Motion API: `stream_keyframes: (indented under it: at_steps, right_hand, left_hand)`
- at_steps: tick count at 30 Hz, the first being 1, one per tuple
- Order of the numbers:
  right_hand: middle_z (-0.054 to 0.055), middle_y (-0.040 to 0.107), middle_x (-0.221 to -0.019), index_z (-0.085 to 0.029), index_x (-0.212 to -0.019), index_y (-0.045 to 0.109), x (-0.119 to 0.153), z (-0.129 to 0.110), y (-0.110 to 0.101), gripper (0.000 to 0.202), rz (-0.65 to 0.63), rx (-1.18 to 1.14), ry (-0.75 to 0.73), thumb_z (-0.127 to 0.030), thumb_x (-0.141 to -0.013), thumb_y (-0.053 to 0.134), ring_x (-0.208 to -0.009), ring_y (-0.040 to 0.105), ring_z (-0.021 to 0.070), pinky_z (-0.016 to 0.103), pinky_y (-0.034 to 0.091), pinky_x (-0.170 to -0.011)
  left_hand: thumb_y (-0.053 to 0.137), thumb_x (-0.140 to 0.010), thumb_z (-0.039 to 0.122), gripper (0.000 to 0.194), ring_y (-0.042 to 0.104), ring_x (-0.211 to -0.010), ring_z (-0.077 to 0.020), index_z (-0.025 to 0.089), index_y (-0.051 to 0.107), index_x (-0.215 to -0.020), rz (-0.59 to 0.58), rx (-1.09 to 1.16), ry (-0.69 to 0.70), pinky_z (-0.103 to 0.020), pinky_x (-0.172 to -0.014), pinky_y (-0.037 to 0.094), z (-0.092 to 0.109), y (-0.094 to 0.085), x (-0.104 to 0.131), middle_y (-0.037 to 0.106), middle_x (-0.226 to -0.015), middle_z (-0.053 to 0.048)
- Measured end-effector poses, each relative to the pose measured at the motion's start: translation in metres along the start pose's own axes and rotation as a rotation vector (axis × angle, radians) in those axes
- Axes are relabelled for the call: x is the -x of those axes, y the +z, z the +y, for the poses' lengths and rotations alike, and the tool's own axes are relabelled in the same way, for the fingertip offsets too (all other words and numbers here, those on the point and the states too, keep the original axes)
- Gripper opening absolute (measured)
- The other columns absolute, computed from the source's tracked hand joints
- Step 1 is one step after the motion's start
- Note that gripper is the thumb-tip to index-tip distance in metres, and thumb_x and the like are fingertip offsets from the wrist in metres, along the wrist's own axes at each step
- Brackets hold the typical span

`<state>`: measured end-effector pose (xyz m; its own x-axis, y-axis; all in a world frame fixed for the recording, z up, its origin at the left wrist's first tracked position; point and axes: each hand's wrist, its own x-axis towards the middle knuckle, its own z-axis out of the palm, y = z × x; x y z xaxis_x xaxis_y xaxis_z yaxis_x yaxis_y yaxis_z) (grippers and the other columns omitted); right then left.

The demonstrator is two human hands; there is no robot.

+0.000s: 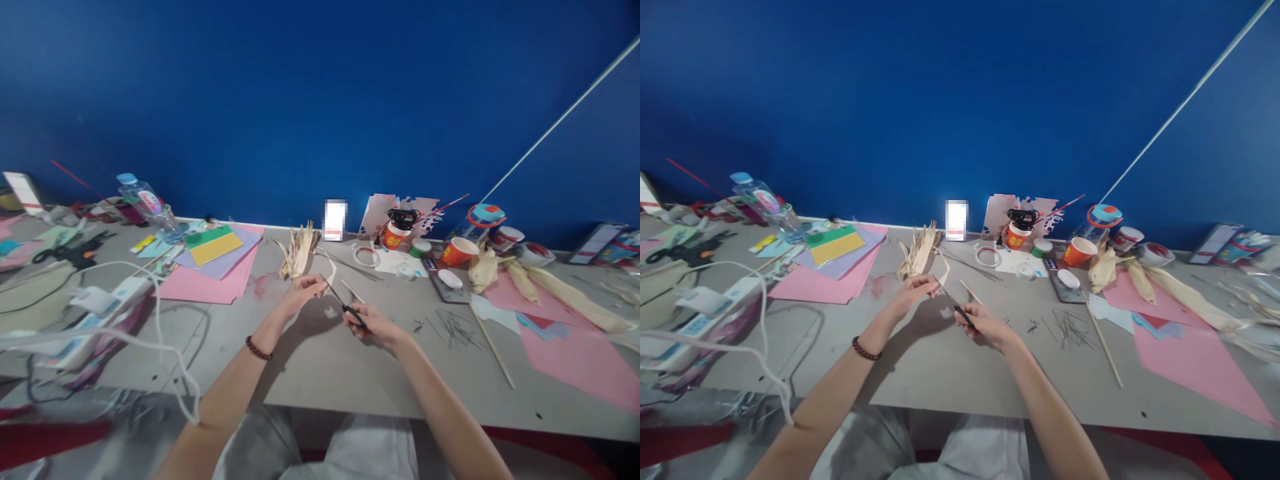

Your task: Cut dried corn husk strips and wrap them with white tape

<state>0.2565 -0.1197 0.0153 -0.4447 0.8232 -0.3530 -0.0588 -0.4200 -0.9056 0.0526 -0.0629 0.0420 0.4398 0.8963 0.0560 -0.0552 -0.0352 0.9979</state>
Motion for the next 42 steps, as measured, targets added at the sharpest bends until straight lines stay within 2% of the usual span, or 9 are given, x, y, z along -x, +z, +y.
stream_keyframes:
  at_steps: [6,15,25,35,42]
  right_hand:
    - [-0.008,0.039,-0.049,-0.017,-0.066,0.048,-0.003,0.006,-0.004,0.037,-0.005,0.006,0.002,-0.048,-0.07,0.067,-0.039,0.028,0.0021,0.016,0.017,-0.038]
    - [-0.01,0.036,-0.045,-0.018,-0.067,0.048,-0.006,0.01,-0.006,0.039,0.009,0.012,0.003,-0.052,-0.069,0.066,-0.037,0.025,0.0018,0.016,0.016,-0.037]
    - [-0.008,0.041,-0.051,-0.017,-0.067,0.047,-0.003,0.006,-0.002,0.041,0.03,0.007,0.02,-0.051,-0.066,0.069,-0.038,0.027,0.0015,0.016,0.017,-0.037]
    - [-0.009,0.038,-0.048,-0.017,-0.068,0.049,-0.006,0.012,-0.006,0.035,-0.025,-0.022,-0.001,-0.047,-0.072,0.067,-0.037,0.025,0.0017,0.017,0.016,-0.037]
    - [-0.01,0.037,-0.046,-0.017,-0.07,0.048,-0.004,0.01,-0.005,0.037,-0.011,0.021,0.014,-0.05,-0.071,0.066,-0.037,0.028,0.0021,0.016,0.017,-0.037]
  left_hand:
    - [0.065,-0.069,0.039,0.027,0.054,-0.065,-0.0122,0.014,0.061,-0.064,-0.001,-0.014,-0.071,-0.024,-0.064,0.04,0.001,0.002,0.001,0.061,-0.066,-0.002]
    - [0.062,-0.071,0.038,0.024,0.051,-0.061,-0.0107,0.015,0.061,-0.064,0.045,-0.011,-0.026,-0.024,-0.063,0.042,-0.005,-0.002,-0.002,0.06,-0.065,-0.002]
    - [0.062,-0.069,0.032,0.019,0.052,-0.062,-0.0113,0.014,0.06,-0.062,0.031,0.022,-0.034,-0.025,-0.062,0.041,-0.004,0.002,-0.001,0.059,-0.065,-0.002]
    - [0.063,-0.07,0.033,0.019,0.052,-0.061,-0.0104,0.014,0.062,-0.065,0.034,0.01,-0.036,-0.024,-0.061,0.041,-0.005,0.002,-0.001,0.06,-0.065,-0.001]
    - [0.063,-0.069,0.033,0.02,0.052,-0.058,-0.0099,0.015,0.061,-0.061,0.054,0.032,-0.044,-0.024,-0.062,0.042,-0.003,0.003,-0.001,0.06,-0.062,-0.001]
